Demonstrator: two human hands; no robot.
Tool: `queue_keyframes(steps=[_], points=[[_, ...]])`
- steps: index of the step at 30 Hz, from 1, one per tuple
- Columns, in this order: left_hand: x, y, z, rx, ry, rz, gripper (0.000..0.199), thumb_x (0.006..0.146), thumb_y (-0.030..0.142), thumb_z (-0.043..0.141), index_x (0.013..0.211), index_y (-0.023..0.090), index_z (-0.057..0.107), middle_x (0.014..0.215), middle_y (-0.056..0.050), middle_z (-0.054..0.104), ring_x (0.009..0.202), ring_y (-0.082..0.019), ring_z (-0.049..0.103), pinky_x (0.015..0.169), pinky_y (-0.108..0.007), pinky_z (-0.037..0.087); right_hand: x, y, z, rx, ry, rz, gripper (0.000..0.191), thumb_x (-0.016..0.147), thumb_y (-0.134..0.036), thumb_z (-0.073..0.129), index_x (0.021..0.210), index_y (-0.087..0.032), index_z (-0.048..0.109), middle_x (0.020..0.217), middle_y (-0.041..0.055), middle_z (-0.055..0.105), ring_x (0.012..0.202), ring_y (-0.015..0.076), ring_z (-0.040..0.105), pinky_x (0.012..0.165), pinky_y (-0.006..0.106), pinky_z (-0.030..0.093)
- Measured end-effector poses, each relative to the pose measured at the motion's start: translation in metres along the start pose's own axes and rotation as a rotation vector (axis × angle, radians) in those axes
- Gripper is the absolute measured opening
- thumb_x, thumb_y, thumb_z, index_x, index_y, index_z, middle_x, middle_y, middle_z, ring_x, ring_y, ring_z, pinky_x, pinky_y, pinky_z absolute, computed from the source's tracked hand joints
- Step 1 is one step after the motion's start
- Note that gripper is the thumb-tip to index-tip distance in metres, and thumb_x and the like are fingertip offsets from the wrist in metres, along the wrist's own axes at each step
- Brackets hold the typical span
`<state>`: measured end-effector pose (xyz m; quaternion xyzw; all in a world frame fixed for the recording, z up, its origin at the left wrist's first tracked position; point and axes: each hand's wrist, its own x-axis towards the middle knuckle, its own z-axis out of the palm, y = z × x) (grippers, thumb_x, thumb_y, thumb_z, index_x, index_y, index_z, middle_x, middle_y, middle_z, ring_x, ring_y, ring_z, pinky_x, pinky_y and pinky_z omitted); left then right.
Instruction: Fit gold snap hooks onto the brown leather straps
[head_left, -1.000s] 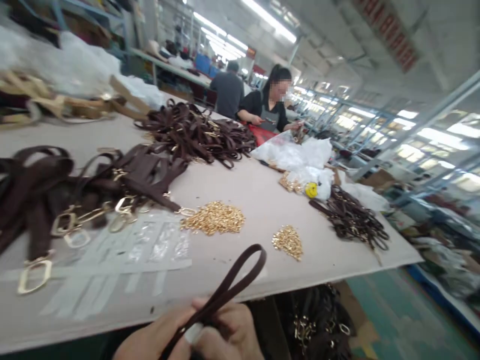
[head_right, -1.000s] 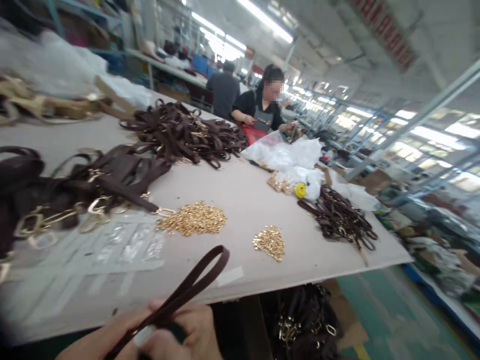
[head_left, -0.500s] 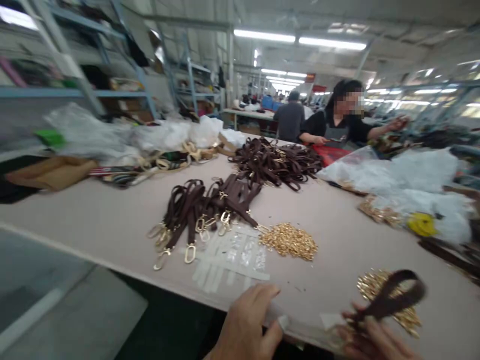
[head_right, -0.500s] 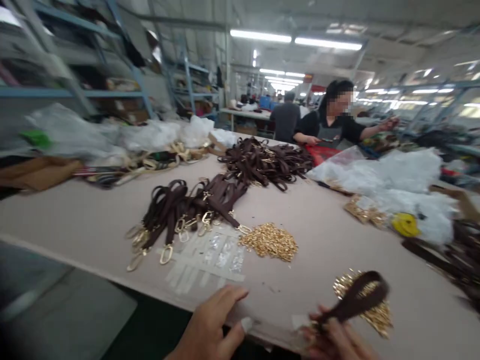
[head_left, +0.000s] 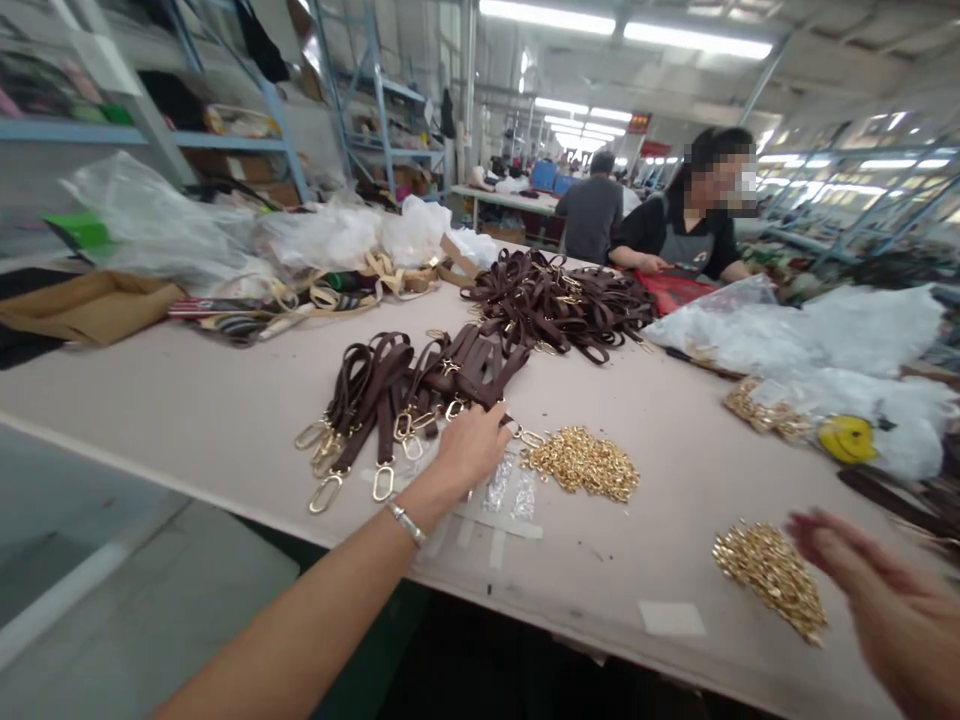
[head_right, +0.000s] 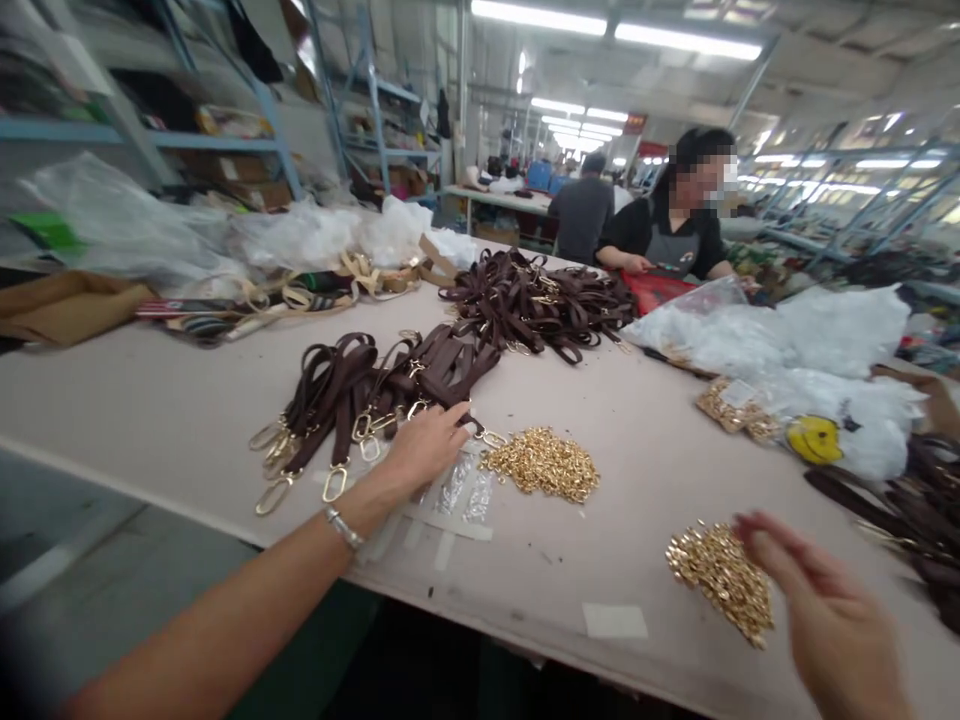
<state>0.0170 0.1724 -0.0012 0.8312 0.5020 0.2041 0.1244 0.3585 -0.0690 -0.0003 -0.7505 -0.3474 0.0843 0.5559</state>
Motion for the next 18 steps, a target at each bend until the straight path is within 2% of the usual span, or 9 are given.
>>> queue_keyframes(steps=[1, 3, 6, 8, 10, 14, 18], points=[[0.006, 0.001, 0.004, 0.006, -0.007, -0.006, 0.035, 0.093, 0.024, 0.049, 0.124, 0.019, 0.064, 0.099, -0.012, 0.071, 0.1, -0.028, 0.063, 0.091, -0.04, 0.045, -0.016, -0.001, 0.01, -0.11, -0.085, -0.062, 0.035, 0.073, -0.055, 0.074, 0.095, -0.028, 0.079, 0.096, 0.0131, 0.077, 0.089, 0.032, 0.072, 0.084, 0.049, 0.054], [0.014, 0.003, 0.011, 0.013, -0.017, -0.008, 0.027, 0.092, 0.025, 0.051, 0.111, 0.019, 0.07, 0.098, -0.012, 0.071, 0.101, -0.029, 0.061, 0.092, -0.04, 0.044, -0.047, -0.006, 0.045, -0.22, -0.319, -0.306, 0.03, 0.082, -0.048, 0.066, 0.103, -0.028, 0.077, 0.107, 0.0077, 0.076, 0.101, 0.0308, 0.069, 0.092, 0.051, 0.052], [0.019, 0.006, 0.016, 0.006, 0.007, -0.028, 0.023, 0.091, 0.026, 0.052, 0.095, 0.018, 0.074, 0.095, -0.014, 0.07, 0.104, -0.031, 0.06, 0.093, -0.041, 0.042, -0.079, -0.02, 0.107, -0.297, -0.503, -0.591, 0.028, 0.093, -0.031, 0.057, 0.117, -0.027, 0.07, 0.116, 0.0064, 0.072, 0.11, 0.0266, 0.063, 0.098, 0.049, 0.05], [0.019, 0.007, 0.019, -0.015, 0.062, -0.069, 0.025, 0.091, 0.026, 0.051, 0.098, 0.016, 0.074, 0.095, -0.015, 0.069, 0.103, -0.032, 0.06, 0.093, -0.043, 0.042, -0.087, -0.029, 0.137, -0.396, -0.524, -0.67, 0.031, 0.095, -0.025, 0.054, 0.122, -0.025, 0.067, 0.121, 0.0085, 0.069, 0.114, 0.0267, 0.06, 0.1, 0.049, 0.049], [0.018, 0.007, 0.021, -0.057, 0.129, -0.111, 0.027, 0.09, 0.025, 0.053, 0.107, 0.016, 0.072, 0.097, -0.015, 0.067, 0.101, -0.03, 0.061, 0.092, -0.041, 0.044, -0.085, -0.036, 0.154, -0.499, -0.504, -0.714, 0.033, 0.096, -0.023, 0.051, 0.125, -0.021, 0.065, 0.124, 0.0112, 0.067, 0.117, 0.0282, 0.057, 0.101, 0.049, 0.047], [0.018, 0.003, 0.022, -0.185, 0.255, -0.171, 0.027, 0.084, 0.019, 0.059, 0.109, 0.018, 0.07, 0.095, -0.009, 0.064, 0.091, -0.023, 0.064, 0.087, -0.034, 0.049, -0.076, -0.038, 0.168, -0.623, -0.441, -0.8, 0.034, 0.097, -0.021, 0.049, 0.128, -0.016, 0.063, 0.123, 0.0136, 0.067, 0.115, 0.0295, 0.057, 0.101, 0.049, 0.045], [0.018, -0.006, 0.016, -0.318, 0.362, -0.194, 0.025, 0.084, 0.012, 0.055, 0.105, 0.016, 0.067, 0.106, -0.007, 0.064, 0.088, -0.016, 0.066, 0.085, -0.028, 0.052, -0.072, -0.033, 0.175, -0.583, -0.383, -0.89, 0.027, 0.097, -0.019, 0.05, 0.118, -0.013, 0.067, 0.115, 0.0131, 0.07, 0.108, 0.0277, 0.059, 0.099, 0.045, 0.045]])
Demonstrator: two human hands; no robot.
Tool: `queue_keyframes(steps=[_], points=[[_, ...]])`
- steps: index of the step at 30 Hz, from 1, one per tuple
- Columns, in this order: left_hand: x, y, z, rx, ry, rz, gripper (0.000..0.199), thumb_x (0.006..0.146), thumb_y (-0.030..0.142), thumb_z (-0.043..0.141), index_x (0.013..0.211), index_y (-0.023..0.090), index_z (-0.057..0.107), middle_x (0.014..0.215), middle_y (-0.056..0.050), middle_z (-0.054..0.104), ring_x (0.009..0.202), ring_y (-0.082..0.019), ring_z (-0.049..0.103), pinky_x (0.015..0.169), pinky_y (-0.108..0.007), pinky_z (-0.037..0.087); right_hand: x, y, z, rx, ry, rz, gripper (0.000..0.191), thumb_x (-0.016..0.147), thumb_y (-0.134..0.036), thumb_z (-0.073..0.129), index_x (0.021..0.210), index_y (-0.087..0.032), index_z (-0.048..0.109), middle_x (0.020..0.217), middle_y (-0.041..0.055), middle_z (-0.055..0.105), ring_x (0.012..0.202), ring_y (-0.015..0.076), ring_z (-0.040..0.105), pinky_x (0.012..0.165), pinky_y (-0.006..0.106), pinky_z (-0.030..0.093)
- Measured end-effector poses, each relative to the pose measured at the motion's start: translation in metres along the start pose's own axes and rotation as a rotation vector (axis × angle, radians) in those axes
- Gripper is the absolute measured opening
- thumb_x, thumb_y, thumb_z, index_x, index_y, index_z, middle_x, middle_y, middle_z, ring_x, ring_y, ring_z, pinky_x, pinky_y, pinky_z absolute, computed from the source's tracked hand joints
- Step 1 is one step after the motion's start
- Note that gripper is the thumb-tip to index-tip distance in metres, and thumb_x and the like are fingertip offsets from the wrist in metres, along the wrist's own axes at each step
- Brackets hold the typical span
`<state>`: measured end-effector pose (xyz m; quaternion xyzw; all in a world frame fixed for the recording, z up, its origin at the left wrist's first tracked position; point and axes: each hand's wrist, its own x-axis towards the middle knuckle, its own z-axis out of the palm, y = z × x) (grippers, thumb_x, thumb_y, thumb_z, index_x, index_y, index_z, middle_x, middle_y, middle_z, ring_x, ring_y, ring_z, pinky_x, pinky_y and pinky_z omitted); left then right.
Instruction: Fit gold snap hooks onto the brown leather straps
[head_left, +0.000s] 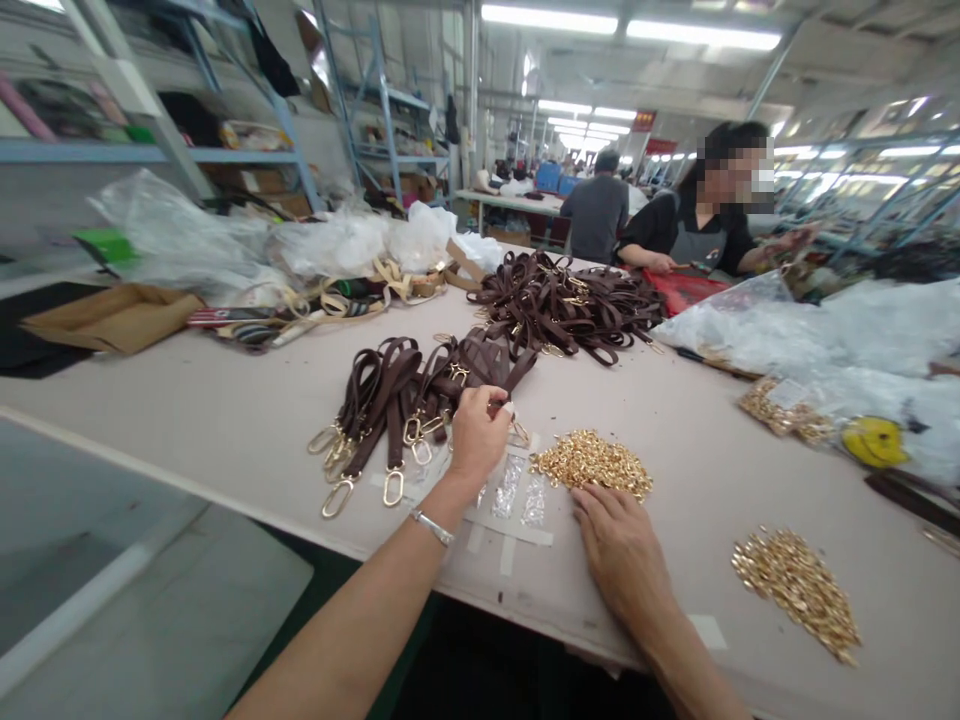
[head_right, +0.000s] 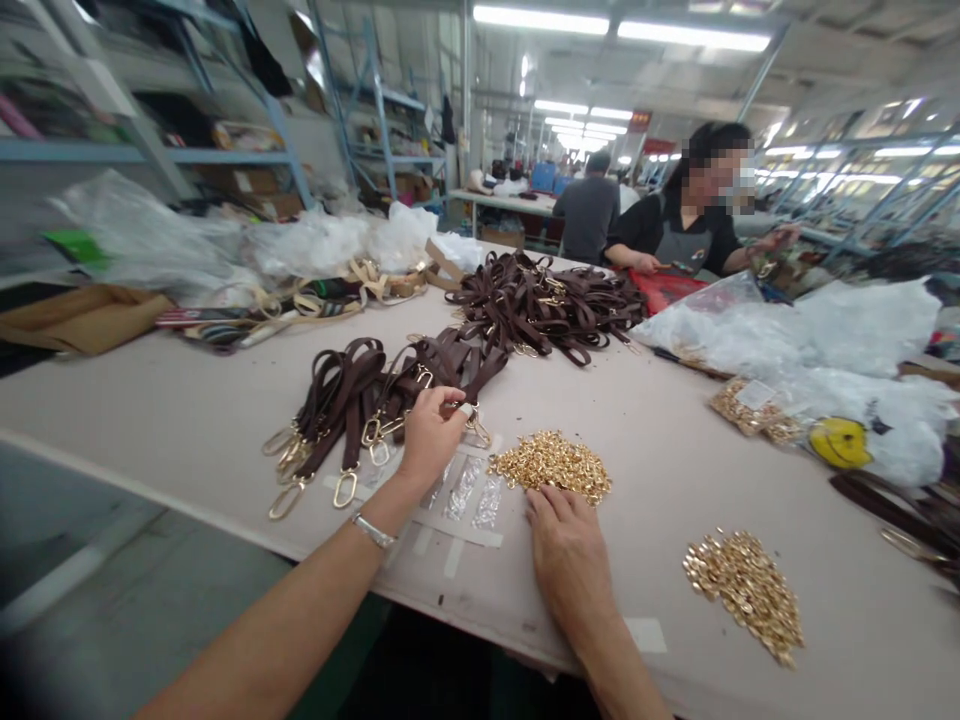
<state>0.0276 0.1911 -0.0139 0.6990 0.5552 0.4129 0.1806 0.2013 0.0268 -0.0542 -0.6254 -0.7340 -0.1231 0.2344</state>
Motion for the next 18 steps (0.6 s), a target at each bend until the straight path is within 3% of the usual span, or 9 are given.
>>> queue_keyframes(steps=[5, 10, 14, 18], points=[[-0.006, -0.006, -0.017, -0.053, -0.015, -0.027, 0.026, 0.089, 0.017, 0.053, 0.111, 0.016, 0.066, 0.11, -0.007, 0.068, 0.093, -0.016, 0.068, 0.083, -0.025, 0.052, -0.001, 0.004, 0.001, 0.067, 0.042, -0.024, 0.022, 0.099, -0.022, 0.05, 0.108, -0.013, 0.068, 0.106, 0.011, 0.071, 0.1, 0.0252, 0.059, 0.094, 0.042, 0.047], [-0.015, -0.003, -0.021, 0.024, -0.206, -0.049, 0.038, 0.087, 0.02, 0.061, 0.125, 0.021, 0.063, 0.084, -0.002, 0.073, 0.08, -0.02, 0.069, 0.079, -0.033, 0.053, 0.001, 0.004, 0.003, 0.098, 0.0, 0.01, 0.02, 0.097, -0.022, 0.053, 0.11, -0.018, 0.068, 0.108, 0.0088, 0.07, 0.1, 0.0265, 0.058, 0.093, 0.044, 0.046], [-0.008, 0.006, -0.01, 0.054, -0.328, -0.025, 0.027, 0.093, 0.032, 0.061, 0.117, 0.017, 0.064, 0.106, -0.007, 0.07, 0.096, -0.022, 0.067, 0.09, -0.044, 0.052, -0.003, 0.005, 0.002, 0.131, 0.032, 0.032, 0.018, 0.098, -0.021, 0.051, 0.106, -0.019, 0.068, 0.102, 0.007, 0.07, 0.096, 0.0243, 0.059, 0.091, 0.04, 0.047], [0.001, 0.009, -0.004, 0.009, -0.339, -0.049, 0.025, 0.094, 0.035, 0.062, 0.11, 0.016, 0.065, 0.117, -0.008, 0.066, 0.106, -0.024, 0.064, 0.094, -0.047, 0.052, -0.015, 0.008, -0.007, 0.134, 0.067, 0.099, 0.015, 0.098, -0.026, 0.053, 0.102, -0.02, 0.066, 0.097, 0.0062, 0.07, 0.092, 0.0229, 0.061, 0.085, 0.037, 0.049]])
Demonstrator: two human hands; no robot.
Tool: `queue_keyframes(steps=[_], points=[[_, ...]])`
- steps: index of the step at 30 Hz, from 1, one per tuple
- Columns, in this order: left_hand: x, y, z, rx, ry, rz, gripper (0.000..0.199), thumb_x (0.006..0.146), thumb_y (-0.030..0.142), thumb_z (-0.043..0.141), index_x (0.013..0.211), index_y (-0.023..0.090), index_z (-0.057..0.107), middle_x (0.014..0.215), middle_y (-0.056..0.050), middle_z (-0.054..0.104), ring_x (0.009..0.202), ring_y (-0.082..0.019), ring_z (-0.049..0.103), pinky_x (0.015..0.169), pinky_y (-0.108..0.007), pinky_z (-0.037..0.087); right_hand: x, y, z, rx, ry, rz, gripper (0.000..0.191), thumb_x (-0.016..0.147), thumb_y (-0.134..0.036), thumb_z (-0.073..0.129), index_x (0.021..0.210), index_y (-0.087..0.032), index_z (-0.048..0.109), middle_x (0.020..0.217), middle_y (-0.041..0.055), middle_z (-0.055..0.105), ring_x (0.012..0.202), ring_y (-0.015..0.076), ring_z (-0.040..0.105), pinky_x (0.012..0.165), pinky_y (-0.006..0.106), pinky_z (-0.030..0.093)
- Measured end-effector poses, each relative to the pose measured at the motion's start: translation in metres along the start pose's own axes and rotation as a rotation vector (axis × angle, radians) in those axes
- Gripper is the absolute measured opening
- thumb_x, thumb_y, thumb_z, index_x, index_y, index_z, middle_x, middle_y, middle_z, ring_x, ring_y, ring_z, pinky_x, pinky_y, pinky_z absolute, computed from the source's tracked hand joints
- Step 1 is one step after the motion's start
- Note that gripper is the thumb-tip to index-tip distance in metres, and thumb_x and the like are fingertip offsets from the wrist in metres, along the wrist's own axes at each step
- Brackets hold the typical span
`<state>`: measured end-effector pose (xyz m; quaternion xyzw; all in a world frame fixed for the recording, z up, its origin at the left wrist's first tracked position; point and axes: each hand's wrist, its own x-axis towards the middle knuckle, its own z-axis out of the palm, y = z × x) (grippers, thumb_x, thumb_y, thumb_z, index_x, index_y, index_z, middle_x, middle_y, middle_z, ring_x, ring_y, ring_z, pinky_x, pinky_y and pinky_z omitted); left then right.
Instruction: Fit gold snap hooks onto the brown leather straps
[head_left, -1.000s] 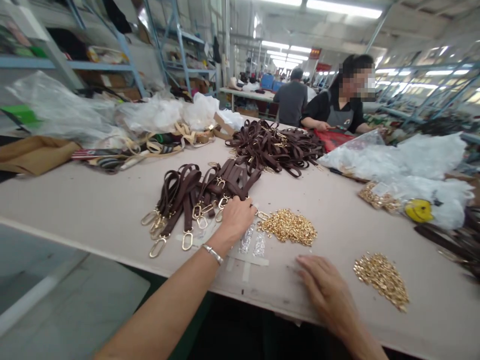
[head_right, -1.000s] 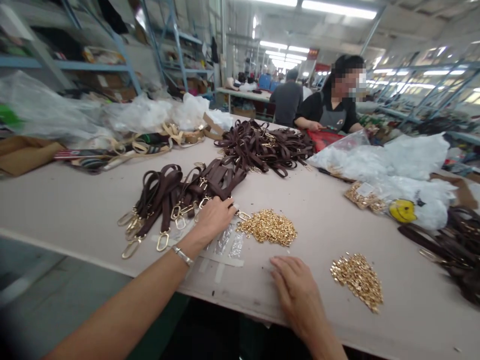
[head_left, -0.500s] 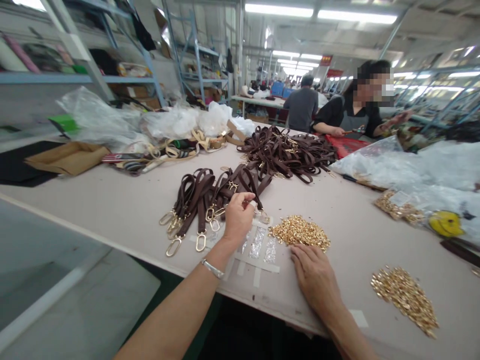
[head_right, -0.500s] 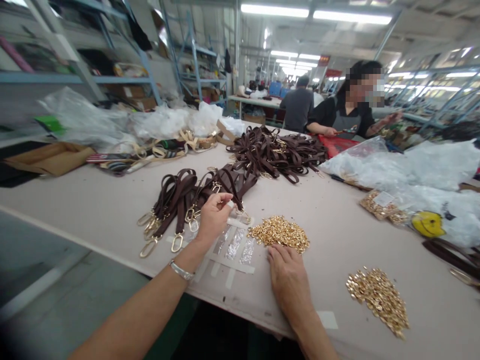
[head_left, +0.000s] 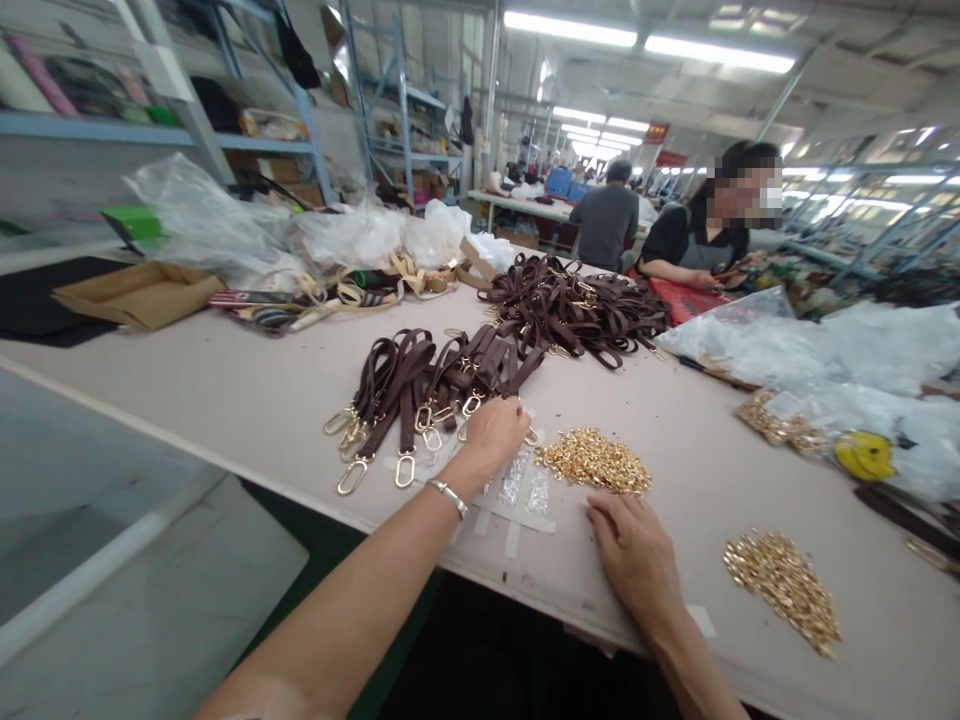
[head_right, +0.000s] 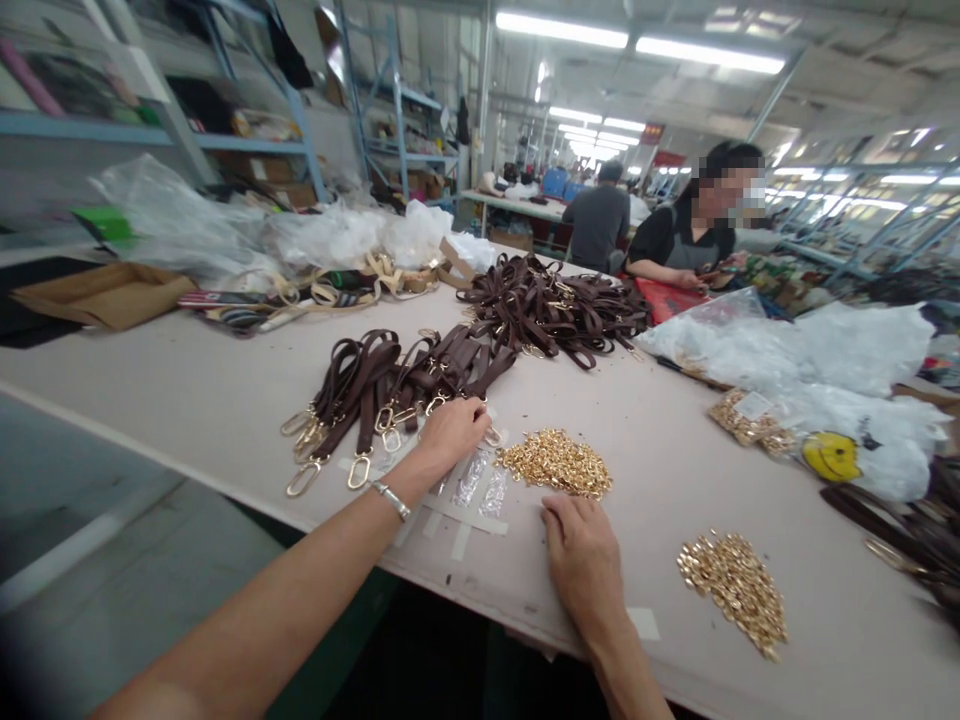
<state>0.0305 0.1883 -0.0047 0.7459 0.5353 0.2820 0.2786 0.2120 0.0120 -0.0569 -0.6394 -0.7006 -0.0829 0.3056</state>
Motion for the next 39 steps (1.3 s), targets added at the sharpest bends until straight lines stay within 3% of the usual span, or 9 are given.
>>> queue_keyframes(steps=[4, 7, 10, 12, 19, 24, 30, 39], points=[[-0.01, -0.002, -0.006, -0.146, 0.048, 0.015, 0.025, 0.089, 0.015, 0.061, 0.114, 0.015, 0.065, 0.122, -0.01, 0.064, 0.115, -0.024, 0.059, 0.104, -0.046, 0.044, -0.013, 0.005, -0.012, 0.083, 0.025, 0.106, 0.016, 0.097, -0.032, 0.055, 0.102, -0.022, 0.066, 0.096, 0.0052, 0.07, 0.091, 0.0217, 0.062, 0.083, 0.036, 0.049], [-0.032, -0.002, -0.012, -0.32, 0.009, 0.025, 0.047, 0.082, 0.004, 0.057, 0.126, 0.018, 0.061, 0.123, -0.009, 0.065, 0.098, -0.018, 0.065, 0.093, -0.033, 0.05, -0.018, 0.01, -0.018, 0.155, 0.009, 0.188, 0.019, 0.097, -0.036, 0.054, 0.098, -0.022, 0.067, 0.094, 0.0052, 0.07, 0.091, 0.022, 0.063, 0.083, 0.036, 0.049], [-0.062, -0.001, -0.014, -0.506, -0.097, -0.021, 0.052, 0.081, 0.013, 0.06, 0.133, 0.018, 0.057, 0.094, -0.004, 0.072, 0.069, -0.014, 0.065, 0.065, -0.026, 0.052, -0.02, 0.016, -0.023, 0.176, -0.015, 0.257, 0.022, 0.096, -0.04, 0.053, 0.095, -0.022, 0.068, 0.096, 0.0054, 0.071, 0.091, 0.0226, 0.065, 0.083, 0.037, 0.05], [-0.083, 0.0, -0.012, -0.616, -0.159, -0.07, 0.05, 0.081, 0.019, 0.062, 0.131, 0.017, 0.059, 0.077, -0.001, 0.071, 0.062, -0.014, 0.064, 0.058, -0.024, 0.05, -0.021, 0.018, -0.026, 0.19, -0.015, 0.295, 0.023, 0.094, -0.041, 0.054, 0.096, -0.023, 0.069, 0.097, 0.0048, 0.073, 0.09, 0.022, 0.066, 0.083, 0.036, 0.05], [-0.136, 0.011, -0.005, -0.911, -0.175, -0.229, 0.036, 0.081, 0.026, 0.064, 0.115, 0.016, 0.062, 0.092, -0.004, 0.071, 0.077, -0.016, 0.072, 0.069, -0.026, 0.054, -0.024, 0.021, -0.036, 0.22, -0.032, 0.457, 0.027, 0.085, -0.047, 0.062, 0.094, -0.024, 0.074, 0.095, 0.003, 0.077, 0.089, 0.0229, 0.071, 0.082, 0.033, 0.053], [-0.147, 0.02, -0.005, -1.173, -0.18, -0.331, 0.057, 0.072, 0.022, 0.076, 0.123, 0.017, 0.051, 0.082, 0.0, 0.069, 0.069, -0.016, 0.07, 0.066, -0.027, 0.055, -0.022, 0.015, -0.039, 0.266, -0.022, 0.585, 0.031, 0.082, -0.051, 0.064, 0.093, -0.024, 0.075, 0.094, 0.0031, 0.077, 0.087, 0.0236, 0.07, 0.08, 0.033, 0.053], [-0.155, 0.023, 0.001, -1.198, -0.281, -0.547, 0.034, 0.067, 0.028, 0.079, 0.096, 0.013, 0.068, 0.073, 0.0, 0.069, 0.061, -0.011, 0.066, 0.058, -0.022, 0.051, -0.02, -0.007, -0.04, 0.505, -0.063, 0.743, 0.034, 0.078, -0.053, 0.069, 0.08, -0.019, 0.074, 0.06, 0.0002, 0.065, 0.055, 0.016, 0.058, 0.054, 0.027, 0.047], [-0.163, 0.03, 0.009, -1.187, -0.357, -0.376, 0.028, 0.076, 0.016, 0.067, 0.103, 0.014, 0.073, 0.079, -0.002, 0.076, 0.07, -0.012, 0.067, 0.067, -0.022, 0.05, -0.024, -0.051, -0.035, 1.059, -0.146, 0.774, 0.021, 0.079, -0.037, 0.078, 0.093, -0.023, 0.072, 0.072, 0.0005, 0.074, 0.068, 0.016, 0.069, 0.069, 0.029, 0.057]])
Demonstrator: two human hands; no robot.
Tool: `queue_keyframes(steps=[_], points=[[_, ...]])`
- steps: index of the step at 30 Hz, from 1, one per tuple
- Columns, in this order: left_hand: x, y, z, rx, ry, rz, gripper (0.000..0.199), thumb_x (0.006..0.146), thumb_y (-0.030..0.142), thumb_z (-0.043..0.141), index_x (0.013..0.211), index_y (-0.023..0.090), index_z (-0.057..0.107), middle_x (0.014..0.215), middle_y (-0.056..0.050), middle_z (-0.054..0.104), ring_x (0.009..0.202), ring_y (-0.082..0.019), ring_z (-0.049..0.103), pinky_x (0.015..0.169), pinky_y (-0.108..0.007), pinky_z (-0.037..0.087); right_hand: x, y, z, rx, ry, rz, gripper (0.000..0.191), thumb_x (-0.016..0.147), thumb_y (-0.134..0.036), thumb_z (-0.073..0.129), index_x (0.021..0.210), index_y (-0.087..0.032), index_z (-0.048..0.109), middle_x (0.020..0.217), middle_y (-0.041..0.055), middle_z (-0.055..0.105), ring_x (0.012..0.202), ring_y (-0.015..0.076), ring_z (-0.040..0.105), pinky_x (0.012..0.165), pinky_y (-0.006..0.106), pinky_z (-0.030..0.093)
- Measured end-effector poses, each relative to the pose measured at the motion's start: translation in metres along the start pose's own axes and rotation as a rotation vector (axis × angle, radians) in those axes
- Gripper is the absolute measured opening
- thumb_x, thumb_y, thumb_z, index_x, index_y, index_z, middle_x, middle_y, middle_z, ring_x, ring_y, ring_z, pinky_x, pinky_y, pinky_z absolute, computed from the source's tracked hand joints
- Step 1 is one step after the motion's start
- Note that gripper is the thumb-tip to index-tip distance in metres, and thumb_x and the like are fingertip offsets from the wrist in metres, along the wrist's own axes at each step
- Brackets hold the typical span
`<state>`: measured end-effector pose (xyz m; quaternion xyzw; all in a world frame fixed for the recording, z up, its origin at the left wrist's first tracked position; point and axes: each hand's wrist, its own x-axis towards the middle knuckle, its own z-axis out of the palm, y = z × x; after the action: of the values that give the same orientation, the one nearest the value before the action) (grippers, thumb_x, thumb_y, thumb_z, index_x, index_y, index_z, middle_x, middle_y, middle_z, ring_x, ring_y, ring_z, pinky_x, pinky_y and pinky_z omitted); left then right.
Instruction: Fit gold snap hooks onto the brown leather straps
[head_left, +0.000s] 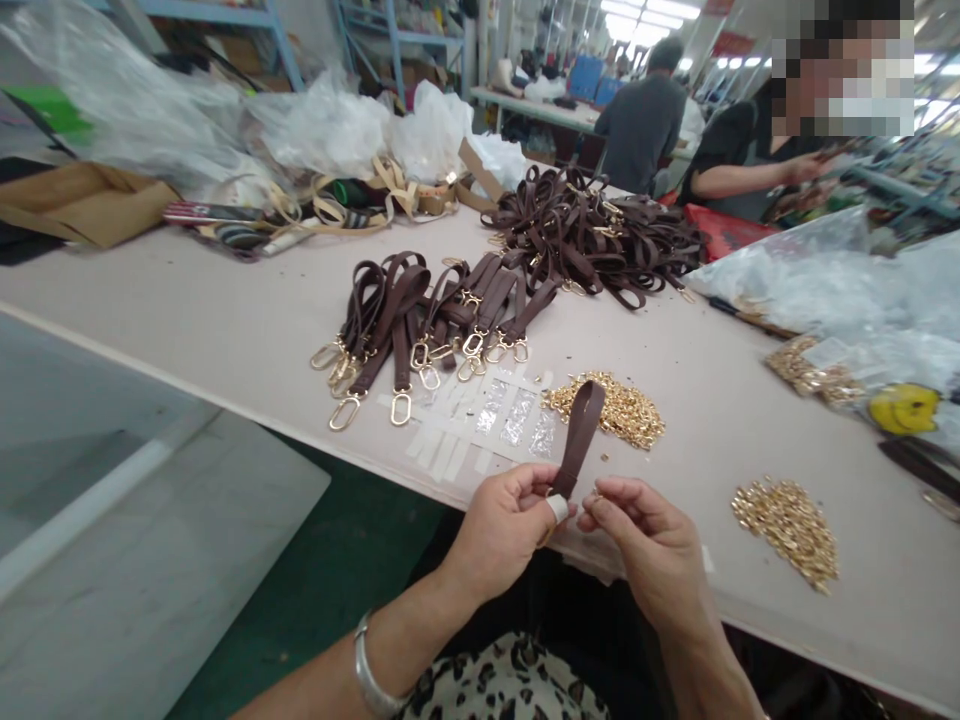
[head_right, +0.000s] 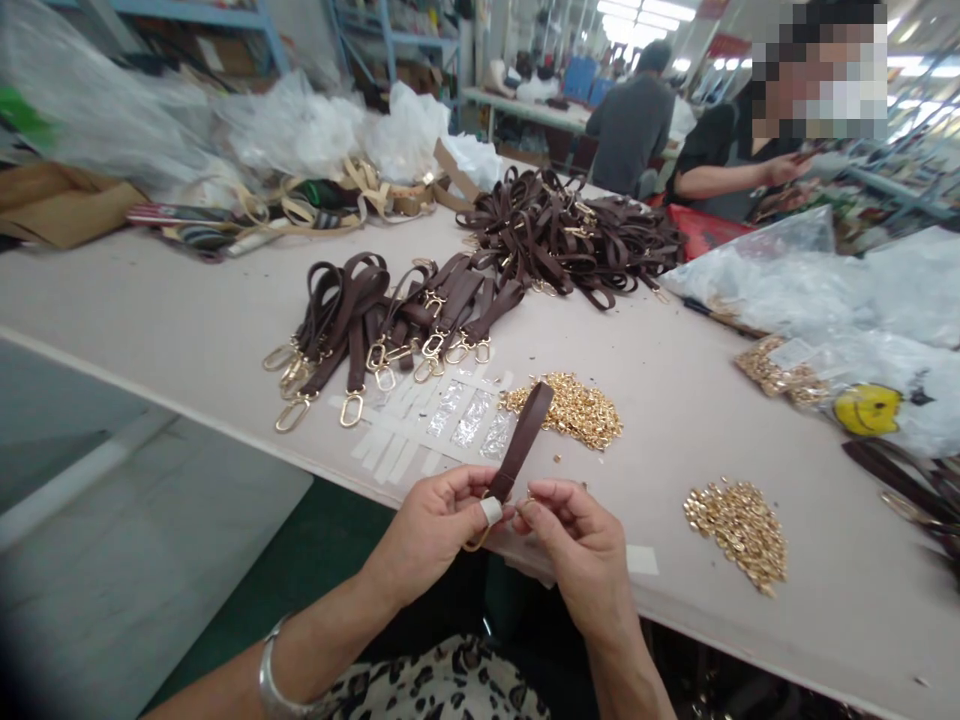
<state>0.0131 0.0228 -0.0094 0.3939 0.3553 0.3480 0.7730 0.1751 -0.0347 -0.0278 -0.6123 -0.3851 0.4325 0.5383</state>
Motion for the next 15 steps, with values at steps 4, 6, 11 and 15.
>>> queue_keyframes(steps=[4, 6, 11, 15], points=[[-0.0029, -0.0004, 0.0025, 0.041, -0.015, 0.022, 0.027, 0.079, 0.012, 0.063, 0.103, 0.015, 0.075, 0.074, -0.001, 0.074, 0.066, -0.011, 0.065, 0.066, -0.021, 0.05, -0.0002, 0.0001, 0.0065, 0.028, -0.024, 0.03, 0.016, 0.079, -0.036, 0.078, 0.088, -0.023, 0.075, 0.075, 0.001, 0.075, 0.07, 0.0148, 0.069, 0.07, 0.027, 0.057], [-0.004, -0.0018, 0.0022, 0.031, -0.028, 0.038, 0.028, 0.079, 0.011, 0.062, 0.104, 0.015, 0.075, 0.078, -0.001, 0.075, 0.072, -0.013, 0.067, 0.073, -0.023, 0.052, 0.0009, -0.0009, 0.0073, 0.0, -0.03, 0.021, 0.015, 0.08, -0.037, 0.077, 0.086, -0.023, 0.077, 0.071, 0.0001, 0.072, 0.068, 0.0137, 0.066, 0.068, 0.025, 0.055], [-0.0047, -0.0057, 0.0005, 0.1, 0.014, 0.05, 0.029, 0.08, 0.014, 0.065, 0.107, 0.017, 0.075, 0.089, -0.003, 0.078, 0.083, -0.017, 0.07, 0.079, -0.027, 0.054, -0.0001, -0.0035, 0.0087, -0.074, -0.039, 0.048, 0.017, 0.076, -0.038, 0.078, 0.084, -0.023, 0.078, 0.074, 0.0012, 0.073, 0.068, 0.0154, 0.064, 0.064, 0.026, 0.053], [-0.0052, -0.0074, 0.0005, 0.153, 0.026, 0.052, 0.031, 0.081, 0.013, 0.064, 0.11, 0.018, 0.074, 0.088, -0.002, 0.077, 0.084, -0.018, 0.071, 0.079, -0.026, 0.054, -0.0026, -0.0021, 0.01, -0.107, -0.019, 0.066, 0.021, 0.077, -0.041, 0.076, 0.086, -0.023, 0.077, 0.078, 0.0018, 0.074, 0.07, 0.0174, 0.065, 0.066, 0.028, 0.054]])
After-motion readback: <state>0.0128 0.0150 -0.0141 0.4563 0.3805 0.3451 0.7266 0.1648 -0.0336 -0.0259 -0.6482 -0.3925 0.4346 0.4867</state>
